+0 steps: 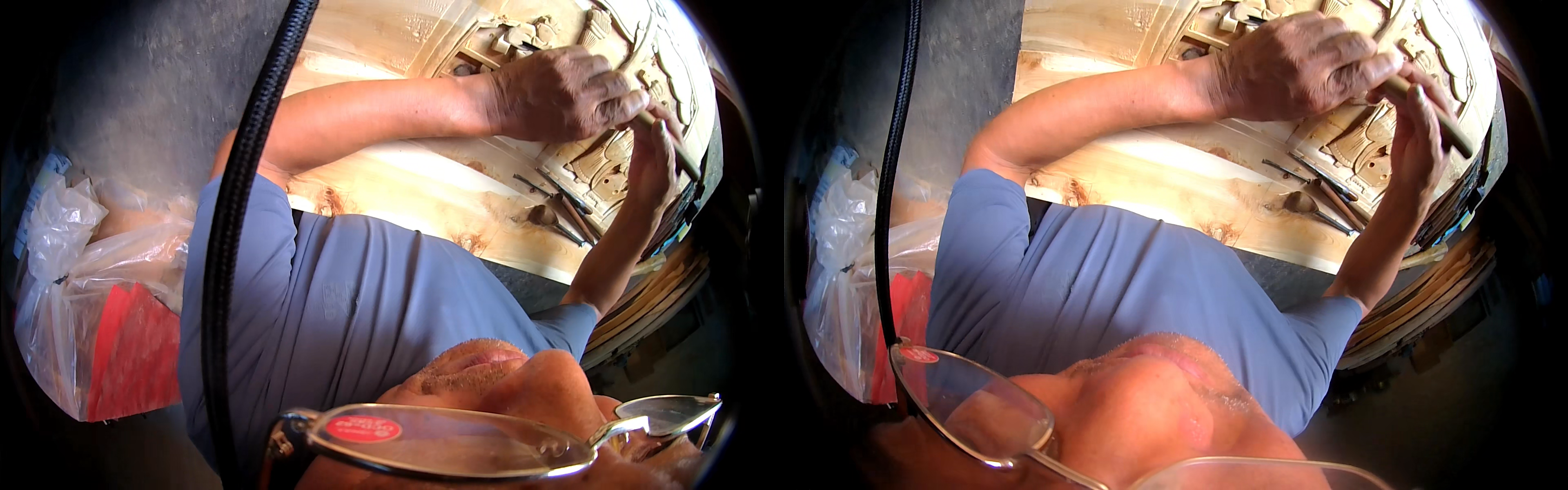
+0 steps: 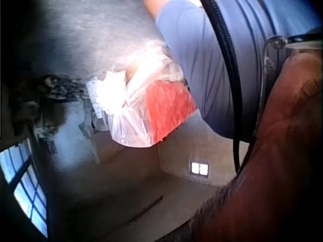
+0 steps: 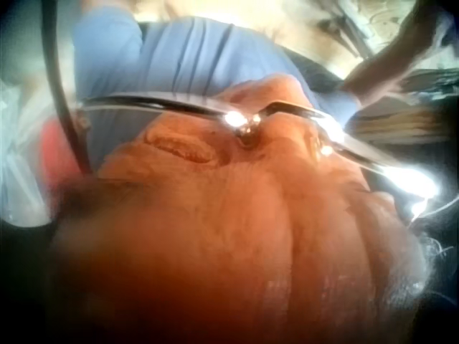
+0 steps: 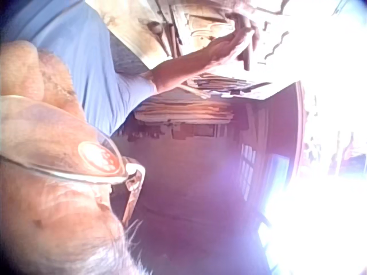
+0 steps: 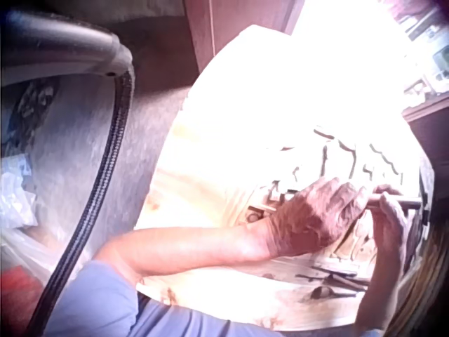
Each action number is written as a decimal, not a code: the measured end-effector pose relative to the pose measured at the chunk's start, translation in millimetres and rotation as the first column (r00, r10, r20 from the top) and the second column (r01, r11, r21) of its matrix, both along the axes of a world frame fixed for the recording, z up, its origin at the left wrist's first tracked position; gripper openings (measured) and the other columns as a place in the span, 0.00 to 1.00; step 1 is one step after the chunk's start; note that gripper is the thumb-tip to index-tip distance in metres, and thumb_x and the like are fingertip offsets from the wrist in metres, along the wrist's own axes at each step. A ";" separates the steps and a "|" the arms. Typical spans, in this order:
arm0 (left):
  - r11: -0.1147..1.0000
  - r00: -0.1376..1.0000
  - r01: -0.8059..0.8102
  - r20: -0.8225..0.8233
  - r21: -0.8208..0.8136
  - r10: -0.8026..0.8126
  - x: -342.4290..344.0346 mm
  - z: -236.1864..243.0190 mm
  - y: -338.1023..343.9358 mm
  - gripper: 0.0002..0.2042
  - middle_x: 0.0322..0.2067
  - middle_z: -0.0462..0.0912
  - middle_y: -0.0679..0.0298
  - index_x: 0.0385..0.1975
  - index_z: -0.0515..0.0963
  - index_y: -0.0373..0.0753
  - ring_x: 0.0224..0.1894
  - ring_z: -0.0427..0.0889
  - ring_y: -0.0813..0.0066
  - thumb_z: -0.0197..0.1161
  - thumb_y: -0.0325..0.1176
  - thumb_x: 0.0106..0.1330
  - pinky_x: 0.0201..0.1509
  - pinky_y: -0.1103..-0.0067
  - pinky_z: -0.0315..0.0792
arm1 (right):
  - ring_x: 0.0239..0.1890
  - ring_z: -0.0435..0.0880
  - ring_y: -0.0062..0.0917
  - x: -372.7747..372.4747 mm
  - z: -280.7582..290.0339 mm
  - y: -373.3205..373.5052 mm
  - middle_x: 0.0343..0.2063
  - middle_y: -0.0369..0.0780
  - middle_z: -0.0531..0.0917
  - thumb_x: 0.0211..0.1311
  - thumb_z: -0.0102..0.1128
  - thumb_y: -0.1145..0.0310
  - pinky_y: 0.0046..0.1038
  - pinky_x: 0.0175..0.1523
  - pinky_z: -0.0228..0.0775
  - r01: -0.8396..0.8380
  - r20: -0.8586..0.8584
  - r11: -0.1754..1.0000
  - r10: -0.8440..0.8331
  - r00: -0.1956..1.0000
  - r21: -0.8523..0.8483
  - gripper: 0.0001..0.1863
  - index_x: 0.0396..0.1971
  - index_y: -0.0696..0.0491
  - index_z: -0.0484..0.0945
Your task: The person carves decorative figures and scenery into a wooden panel. They use various chisels and a wooden mallet to chip away wood, working on specific details of the relief carving.
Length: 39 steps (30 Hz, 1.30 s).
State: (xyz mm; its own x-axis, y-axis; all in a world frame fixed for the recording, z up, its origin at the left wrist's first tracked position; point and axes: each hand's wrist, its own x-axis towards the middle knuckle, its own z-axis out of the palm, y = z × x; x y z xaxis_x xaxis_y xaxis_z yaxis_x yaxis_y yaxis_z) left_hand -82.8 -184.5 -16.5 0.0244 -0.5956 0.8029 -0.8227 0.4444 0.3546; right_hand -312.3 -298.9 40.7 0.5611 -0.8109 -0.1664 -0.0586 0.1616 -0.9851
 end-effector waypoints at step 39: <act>0.909 0.971 -0.016 0.222 0.416 -0.085 138.6 3.9 91.8 0.21 0.73 0.78 0.55 0.55 0.90 0.55 0.78 0.71 0.49 0.78 0.51 0.63 0.81 0.51 0.63 | 0.36 0.87 0.39 -27.9 -27.3 169.5 0.43 0.51 0.84 0.79 0.58 0.53 0.45 0.49 0.83 0.253 0.284 0.934 -0.321 0.903 0.251 0.28 0.56 0.68 0.78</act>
